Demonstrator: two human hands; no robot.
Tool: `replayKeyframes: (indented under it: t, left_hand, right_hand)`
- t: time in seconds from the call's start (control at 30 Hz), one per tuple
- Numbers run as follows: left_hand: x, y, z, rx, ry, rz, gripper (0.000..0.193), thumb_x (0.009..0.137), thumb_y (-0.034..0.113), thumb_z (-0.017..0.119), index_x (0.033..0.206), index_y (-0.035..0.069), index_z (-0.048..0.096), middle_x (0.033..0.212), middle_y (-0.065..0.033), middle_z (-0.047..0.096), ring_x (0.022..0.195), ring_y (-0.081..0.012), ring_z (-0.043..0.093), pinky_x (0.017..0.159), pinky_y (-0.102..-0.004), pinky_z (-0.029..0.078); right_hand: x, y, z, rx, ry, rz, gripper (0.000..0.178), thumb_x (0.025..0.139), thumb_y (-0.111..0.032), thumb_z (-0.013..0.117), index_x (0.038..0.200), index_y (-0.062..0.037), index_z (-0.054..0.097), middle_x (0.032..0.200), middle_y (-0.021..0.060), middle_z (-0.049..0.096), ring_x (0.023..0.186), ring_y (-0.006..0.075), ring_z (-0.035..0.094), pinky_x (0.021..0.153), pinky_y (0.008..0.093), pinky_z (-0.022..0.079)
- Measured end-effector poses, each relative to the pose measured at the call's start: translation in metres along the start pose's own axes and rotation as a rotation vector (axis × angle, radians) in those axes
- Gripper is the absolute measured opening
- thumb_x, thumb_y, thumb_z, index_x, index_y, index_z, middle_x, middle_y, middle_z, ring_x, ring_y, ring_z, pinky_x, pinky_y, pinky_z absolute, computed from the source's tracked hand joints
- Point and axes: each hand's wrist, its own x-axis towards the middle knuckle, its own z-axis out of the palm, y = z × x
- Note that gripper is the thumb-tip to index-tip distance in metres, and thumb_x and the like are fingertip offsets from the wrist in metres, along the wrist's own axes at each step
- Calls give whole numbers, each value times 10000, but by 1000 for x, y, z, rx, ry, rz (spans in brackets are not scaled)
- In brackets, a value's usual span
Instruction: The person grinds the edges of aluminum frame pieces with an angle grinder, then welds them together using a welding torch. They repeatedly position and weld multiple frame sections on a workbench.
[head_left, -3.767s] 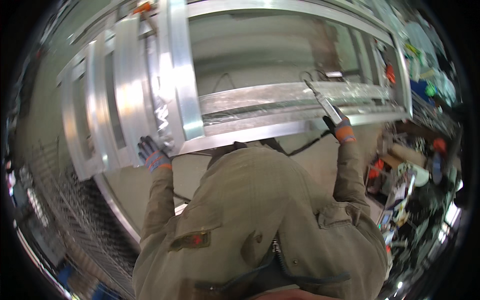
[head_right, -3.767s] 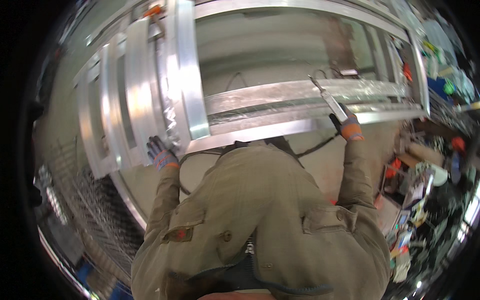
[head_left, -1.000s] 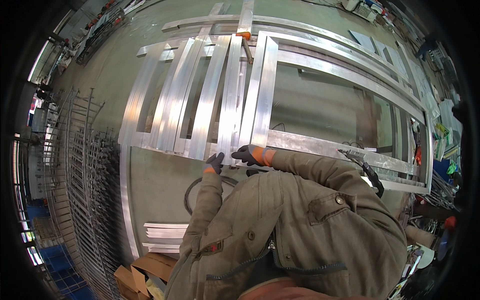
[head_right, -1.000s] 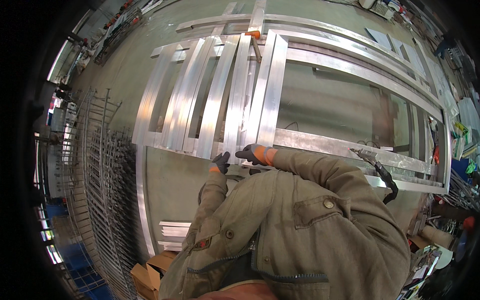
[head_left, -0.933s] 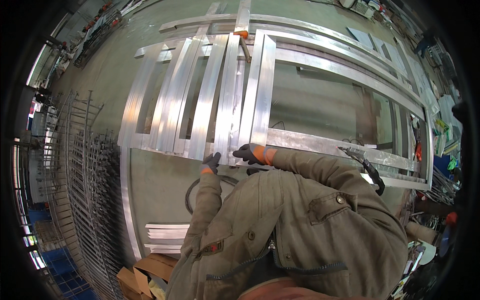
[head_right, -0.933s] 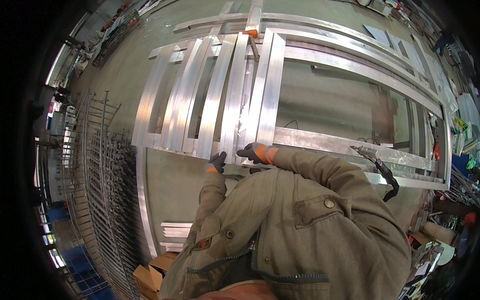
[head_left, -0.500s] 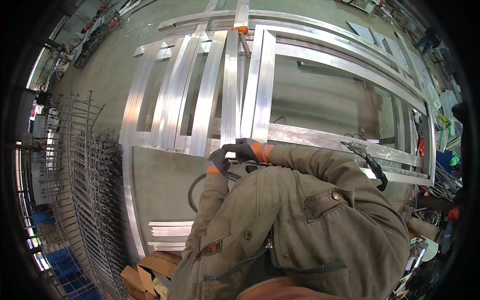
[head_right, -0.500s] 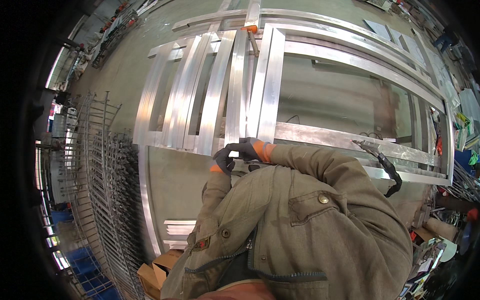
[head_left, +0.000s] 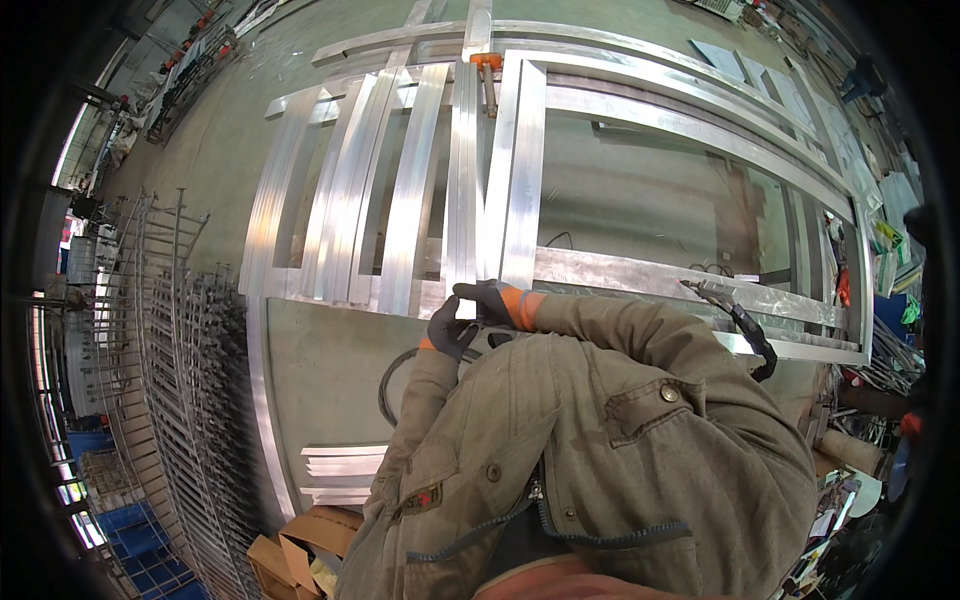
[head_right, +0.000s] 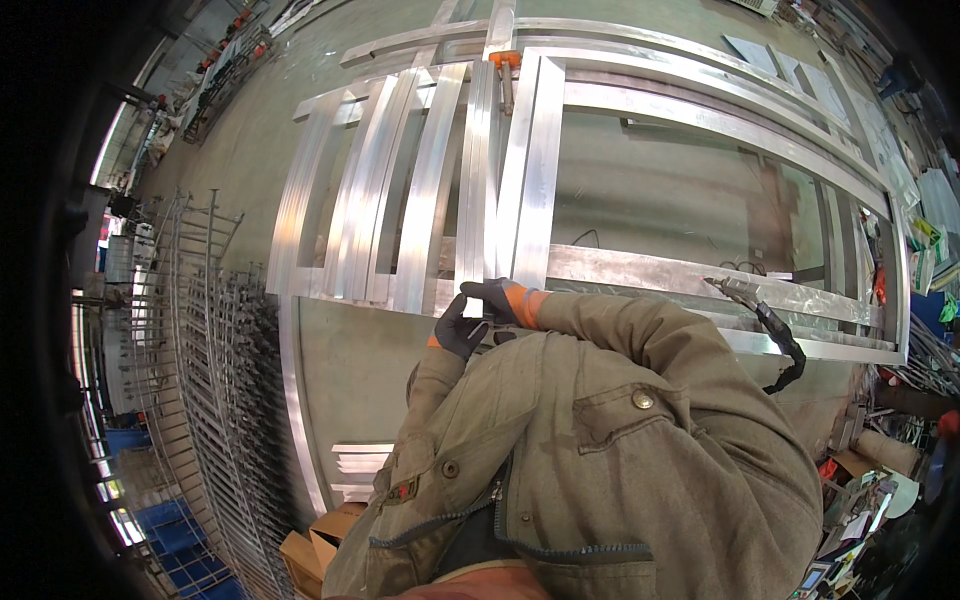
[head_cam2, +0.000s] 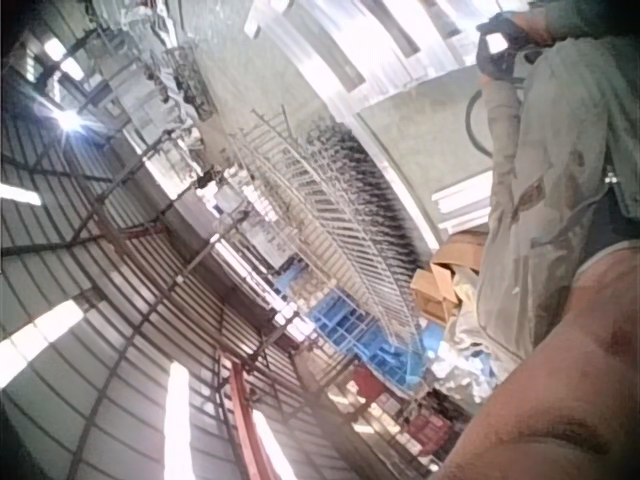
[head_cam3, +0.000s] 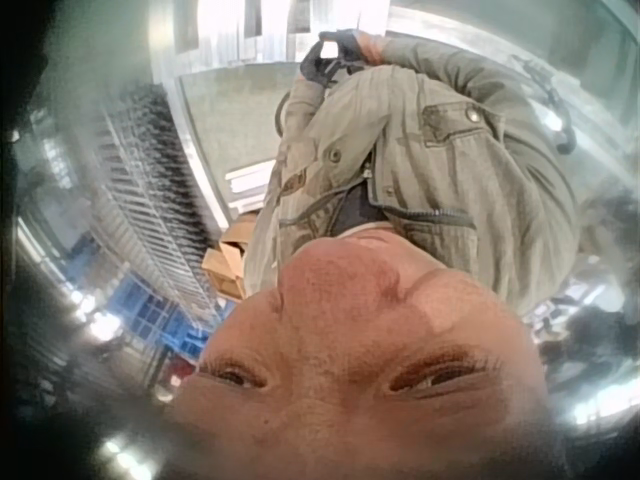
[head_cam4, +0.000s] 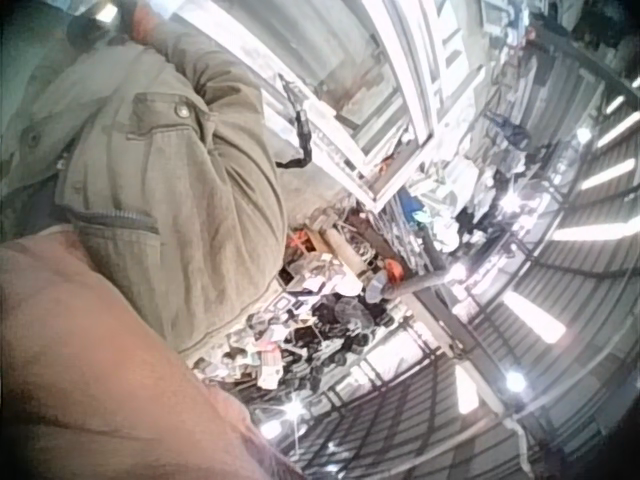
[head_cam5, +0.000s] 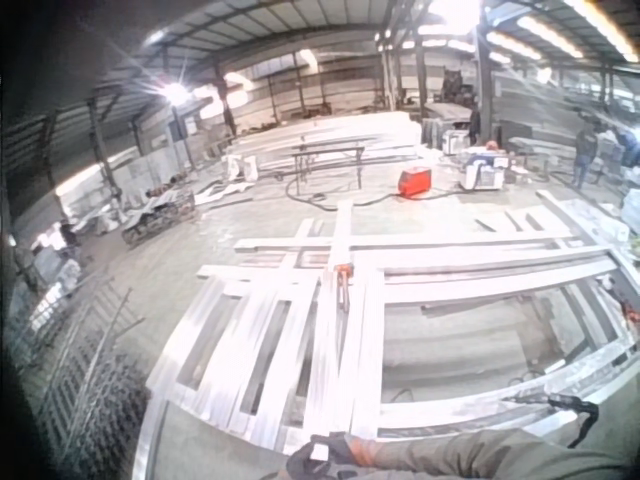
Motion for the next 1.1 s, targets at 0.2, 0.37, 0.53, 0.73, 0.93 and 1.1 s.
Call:
replayKeyframes:
  t: [0.2,0.37,0.53,0.73,0.93,1.1]
  left_hand:
    - [-8,10,5,-115,129,10,752,979,692,760,1373,54,699,1345,-170,718,1268,-328,666,1083,-521,544]
    - [0,3,-8,-77,79,50,867,973,731,751,1488,50,606,1474,-166,647,1297,-312,635,1059,-520,540]
    - [26,-15,-31,-50,-28,174,995,963,728,770,1608,45,442,1562,-191,565,1303,-348,625,1074,-543,542]
    - [13,-5,-43,-261,272,-20,1233,940,752,779,1768,50,193,1659,-210,482,1383,-392,597,1117,-583,529]
    - [29,-36,-42,380,202,68,1233,895,786,800,1726,-8,353,1628,-214,499,1347,-356,602,1031,-496,549]
    - [51,-29,-38,697,266,567,767,997,555,824,1518,29,626,1268,-113,719,867,-207,689,689,-342,560]
  right_hand:
    - [-7,-18,3,-6,-17,25,630,947,-692,816,892,-77,689,741,30,575,634,185,519,599,377,410]
    - [-4,-19,7,-71,81,28,636,957,-700,799,941,-71,702,796,47,601,674,185,551,639,387,471]
    - [-12,-19,7,7,36,33,683,940,-721,810,1060,-59,697,858,37,601,708,170,565,674,377,543]
    - [-18,-15,-7,60,47,108,757,960,-681,812,1326,-27,704,982,30,601,810,158,601,789,341,609]
    - [-20,-1,-32,-100,-176,-175,642,1024,-536,796,1316,30,708,970,51,644,815,168,675,753,369,620]
    - [-55,-10,-35,55,-134,78,515,1054,-400,778,1375,-5,701,1101,96,776,738,162,706,598,335,551]
